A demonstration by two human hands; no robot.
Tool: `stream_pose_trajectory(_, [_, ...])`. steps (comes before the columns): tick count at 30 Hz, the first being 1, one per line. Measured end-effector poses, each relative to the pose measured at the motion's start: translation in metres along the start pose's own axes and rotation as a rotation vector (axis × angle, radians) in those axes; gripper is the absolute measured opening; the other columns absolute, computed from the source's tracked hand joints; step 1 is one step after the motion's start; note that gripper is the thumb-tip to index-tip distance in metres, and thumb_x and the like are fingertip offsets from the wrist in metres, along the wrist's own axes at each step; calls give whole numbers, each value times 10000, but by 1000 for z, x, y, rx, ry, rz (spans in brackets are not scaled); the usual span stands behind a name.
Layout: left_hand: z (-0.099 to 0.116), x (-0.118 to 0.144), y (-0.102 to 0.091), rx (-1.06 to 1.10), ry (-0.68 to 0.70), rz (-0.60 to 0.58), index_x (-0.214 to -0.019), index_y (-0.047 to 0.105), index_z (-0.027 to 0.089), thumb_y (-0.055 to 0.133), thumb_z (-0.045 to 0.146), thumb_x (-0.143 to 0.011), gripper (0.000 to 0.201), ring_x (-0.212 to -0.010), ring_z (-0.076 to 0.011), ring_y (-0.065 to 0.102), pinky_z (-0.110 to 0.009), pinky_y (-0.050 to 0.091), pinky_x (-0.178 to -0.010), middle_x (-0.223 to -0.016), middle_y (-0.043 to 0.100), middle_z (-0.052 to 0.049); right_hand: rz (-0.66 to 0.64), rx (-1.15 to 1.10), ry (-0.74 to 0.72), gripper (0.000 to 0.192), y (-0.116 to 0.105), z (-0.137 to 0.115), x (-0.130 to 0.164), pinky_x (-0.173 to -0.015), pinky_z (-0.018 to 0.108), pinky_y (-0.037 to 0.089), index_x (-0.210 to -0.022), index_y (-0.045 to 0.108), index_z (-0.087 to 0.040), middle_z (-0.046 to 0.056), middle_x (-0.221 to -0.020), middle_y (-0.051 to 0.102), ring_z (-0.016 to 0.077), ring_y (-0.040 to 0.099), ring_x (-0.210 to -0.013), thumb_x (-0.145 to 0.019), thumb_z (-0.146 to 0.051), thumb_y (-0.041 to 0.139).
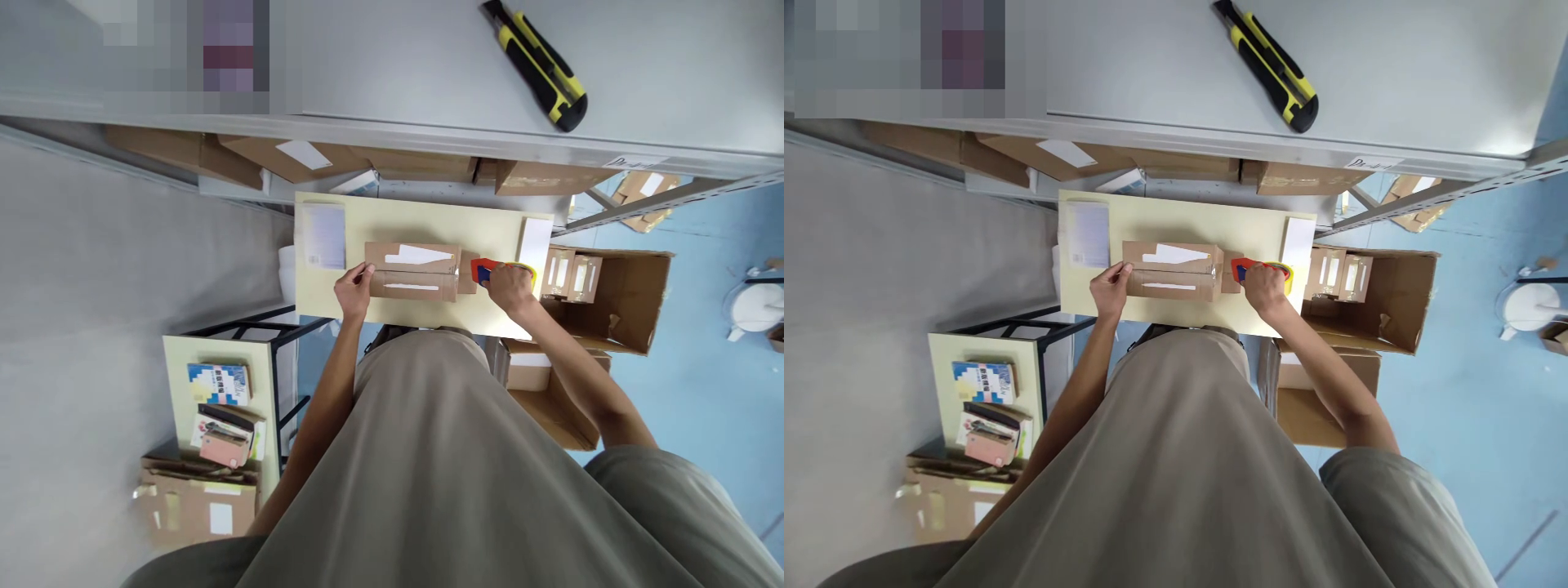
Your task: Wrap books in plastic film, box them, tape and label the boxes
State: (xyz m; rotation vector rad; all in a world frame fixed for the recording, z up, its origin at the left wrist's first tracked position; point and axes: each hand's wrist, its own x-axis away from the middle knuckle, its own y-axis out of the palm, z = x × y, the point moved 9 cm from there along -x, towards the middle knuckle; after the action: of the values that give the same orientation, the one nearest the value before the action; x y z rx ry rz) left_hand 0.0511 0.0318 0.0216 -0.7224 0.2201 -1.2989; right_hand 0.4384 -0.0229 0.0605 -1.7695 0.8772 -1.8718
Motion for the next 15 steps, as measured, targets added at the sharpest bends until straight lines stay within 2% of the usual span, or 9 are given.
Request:
stream_pose_trajectory(3, [-1,-1,-6,-32,2,-25,-1116,894,164,754,405,-1022,294,-1064,-283,831,-363,637,-1009,-1113,903,-98,29,-75,130,501,5,10,4,-910,434,579,-1440,683,1,333,-1236,822,425,820,-1191,-1213,-427,554])
stream_pose_trajectory(7, [-5,-3,-9,-71,-15,-90,-1154,869,184,761,435,-1018,305,-1079,-288,834,-403,654,-1052,-1168,900,-114,59,-168,175,536,-2,16,28,-906,411,578,-1393,675,-11,330,-1271,818,421,819,-1222,-1225,-497,523])
stream_pose_trajectory(9, [3,-5,-12,-69,14,-95,-1212,851,193,770,452,-1014,336,-1116,-301,837,-431,674,-1041,-1265,884,-141,78,-190,177,535,-13,16,45,-872,405,567,-1383,664,-45,305,-1239,830,424,824,-1188,-1223,-533,517])
stream_pose_trajectory(10, [13,-5,-15,-60,54,-87,-1243,842,196,773,458,-1015,353,-1143,-306,835,-438,683,-1035,-1311,870,-153,101,-197,174,535,-22,14,55,-851,402,558,-1383,654,-63,291,-1214,834,425,827,-1156,-1222,-552,506])
stream_pose_trajectory(12, [49,-3,-21,-17,195,-75,-1292,826,204,756,463,-1042,367,-1190,-300,828,-442,687,-1057,-1363,849,-156,178,-207,146,546,-48,7,73,-809,395,537,-1398,628,-93,263,-1155,838,425,826,-1081,-1221,-585,472])
stream_pose_trajectory(15, [130,12,-27,68,473,-119,-1323,824,234,664,470,-1136,340,-1216,-267,817,-436,662,-1144,-1355,844,-119,368,-223,62,600,-103,-13,94,-784,393,522,-1453,581,-127,233,-1094,828,425,808,-996,-1215,-648,401])
